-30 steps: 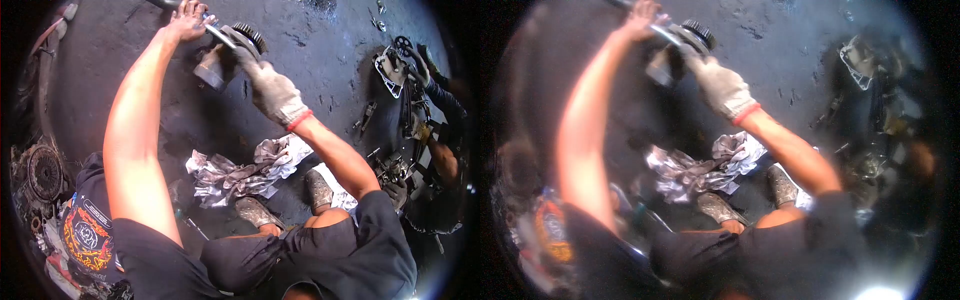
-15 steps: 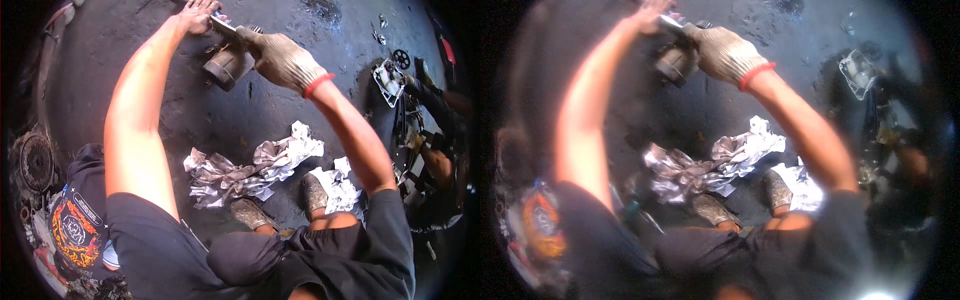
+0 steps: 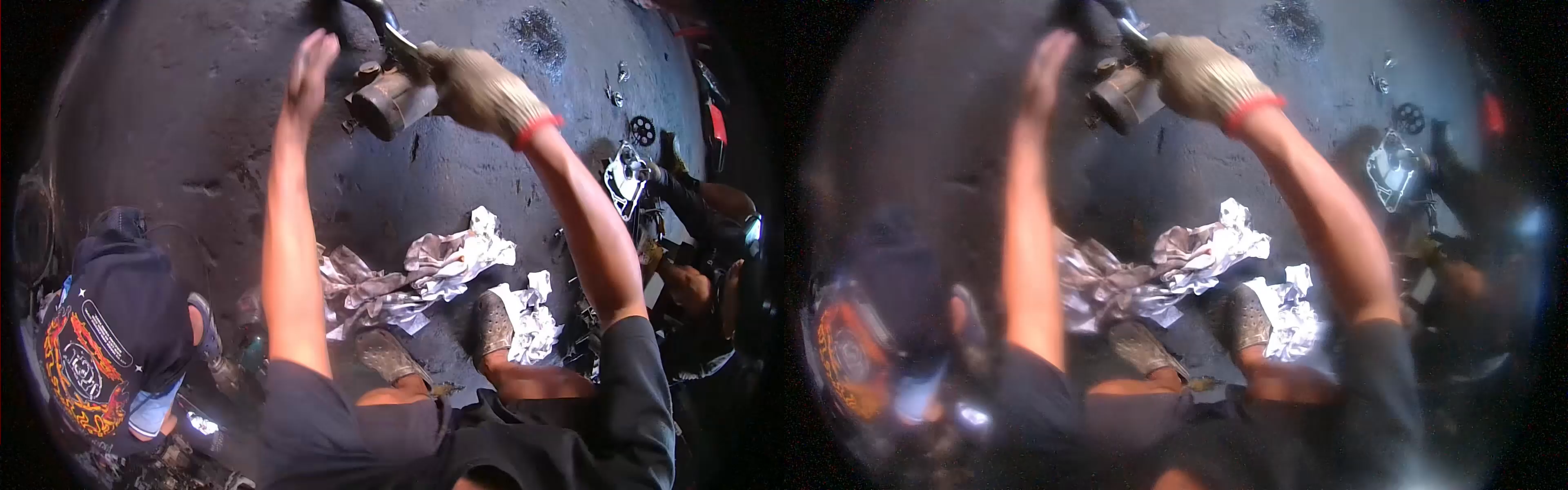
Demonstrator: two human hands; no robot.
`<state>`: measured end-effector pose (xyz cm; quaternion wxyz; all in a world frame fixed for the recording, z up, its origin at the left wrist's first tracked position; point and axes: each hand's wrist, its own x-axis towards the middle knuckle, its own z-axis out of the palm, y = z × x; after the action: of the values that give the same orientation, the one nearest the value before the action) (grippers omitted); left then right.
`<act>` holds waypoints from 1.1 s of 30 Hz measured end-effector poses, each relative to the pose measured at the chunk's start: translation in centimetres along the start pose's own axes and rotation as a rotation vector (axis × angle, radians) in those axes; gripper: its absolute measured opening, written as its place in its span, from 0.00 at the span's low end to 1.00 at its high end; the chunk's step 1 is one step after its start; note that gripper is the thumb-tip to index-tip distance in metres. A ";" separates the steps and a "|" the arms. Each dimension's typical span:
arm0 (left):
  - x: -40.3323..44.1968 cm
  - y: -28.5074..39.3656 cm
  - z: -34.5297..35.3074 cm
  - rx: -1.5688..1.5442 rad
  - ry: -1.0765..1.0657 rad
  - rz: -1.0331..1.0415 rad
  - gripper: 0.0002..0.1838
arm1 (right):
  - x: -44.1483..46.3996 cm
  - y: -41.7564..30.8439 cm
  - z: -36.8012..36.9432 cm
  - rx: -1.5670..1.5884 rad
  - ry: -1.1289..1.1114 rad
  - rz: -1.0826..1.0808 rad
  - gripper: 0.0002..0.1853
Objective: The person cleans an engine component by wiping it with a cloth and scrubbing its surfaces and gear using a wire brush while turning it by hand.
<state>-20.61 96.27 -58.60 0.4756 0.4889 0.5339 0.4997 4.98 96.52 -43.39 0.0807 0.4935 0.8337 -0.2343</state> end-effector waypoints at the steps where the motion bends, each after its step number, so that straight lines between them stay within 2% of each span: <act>1: -4.2 0.8 1.3 -0.108 -0.005 -0.132 0.54 | 1.2 0.9 -0.1 0.077 0.006 -0.032 0.18; 3: -8.7 1.0 3.5 0.288 -0.022 -0.064 0.68 | 1.2 1.8 -0.3 0.224 -0.005 -0.104 0.20; 5: -10.6 3.6 6.3 0.535 0.005 -0.069 0.73 | -3.5 0.3 -5.6 0.027 0.020 -0.153 0.20; 8: -9.7 0.9 7.2 0.508 0.108 0.060 0.74 | -7.4 -3.0 -11.0 0.044 -0.018 -0.002 0.18; 11: -10.0 0.3 7.5 0.608 0.137 0.108 0.73 | -0.6 -1.6 -1.0 -0.132 -0.018 0.002 0.19; 12: -9.6 -1.3 7.6 0.632 0.154 0.192 0.73 | 1.7 -2.1 0.4 -0.188 -0.030 -0.030 0.21; 13: -9.0 -1.1 7.4 0.625 0.154 0.176 0.73 | 3.9 -2.3 0.7 -0.251 -0.039 -0.069 0.23; 14: -8.8 -0.8 7.3 0.615 0.147 0.153 0.73 | 5.0 -2.1 -1.1 -0.182 -0.225 -0.002 0.27; 15: -9.7 -0.5 7.6 0.596 0.121 0.114 0.74 | 3.2 -3.0 -4.1 -0.269 -0.329 -0.168 0.31; 16: -9.5 -0.1 7.6 0.583 0.099 0.054 0.74 | -0.3 -4.1 -6.5 -0.222 -0.230 -0.159 0.32; 17: -9.0 -0.2 7.5 0.576 0.126 0.094 0.74 | -2.6 -4.9 -8.4 -0.195 -0.115 -0.173 0.32; 19: -9.7 -0.4 7.7 0.571 0.145 0.151 0.74 | -4.1 -4.3 -7.6 -0.072 -0.095 -0.060 0.21; 20: -9.7 -0.4 7.6 0.578 0.126 0.108 0.75 | -4.3 -3.8 -6.5 -0.005 -0.083 0.000 0.16; 21: -9.6 -0.7 7.5 0.571 0.129 0.123 0.75 | -2.3 -3.9 -2.7 -0.217 -0.043 -0.083 0.12; 22: -9.7 -1.4 7.6 0.563 0.124 0.143 0.75 | 1.8 -0.8 1.3 -0.197 -0.014 -0.103 0.12; 24: -9.4 -2.2 7.8 0.550 0.154 0.194 0.75 | 4.9 -1.1 0.4 -0.140 -0.143 -0.147 0.12; 26: -10.0 -1.4 8.1 0.543 0.142 0.128 0.75 | 0.5 -4.1 -5.2 0.043 -0.335 0.059 0.14; 27: -9.7 -1.0 7.8 0.542 0.142 0.107 0.75 | -2.8 -5.8 -7.2 0.103 -0.270 0.136 0.14; 28: -9.6 -0.7 7.7 0.570 0.144 0.114 0.76 | -4.0 -4.4 -6.7 0.096 -0.142 -0.071 0.14; 30: -9.9 -1.1 7.5 0.569 0.181 0.149 0.77 | -3.9 -3.7 -2.7 -0.023 -0.044 -0.209 0.18; 31: -9.7 -1.2 7.7 0.573 0.186 0.178 0.77 | -2.3 -5.5 -0.6 -0.137 -0.054 -0.131 0.22; 32: -9.7 -1.5 7.9 0.537 0.192 0.173 0.76 | 0.9 -6.2 0.0 -0.225 -0.153 0.007 0.16; 33: -9.5 -1.9 8.0 0.516 0.199 0.198 0.76 | 3.8 -3.4 0.7 -0.195 -0.157 -0.112 0.15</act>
<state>-12.05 87.27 -60.67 0.2300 0.5919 0.6370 0.4369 0.11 97.80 -44.29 0.1800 0.4159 0.8700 -0.1940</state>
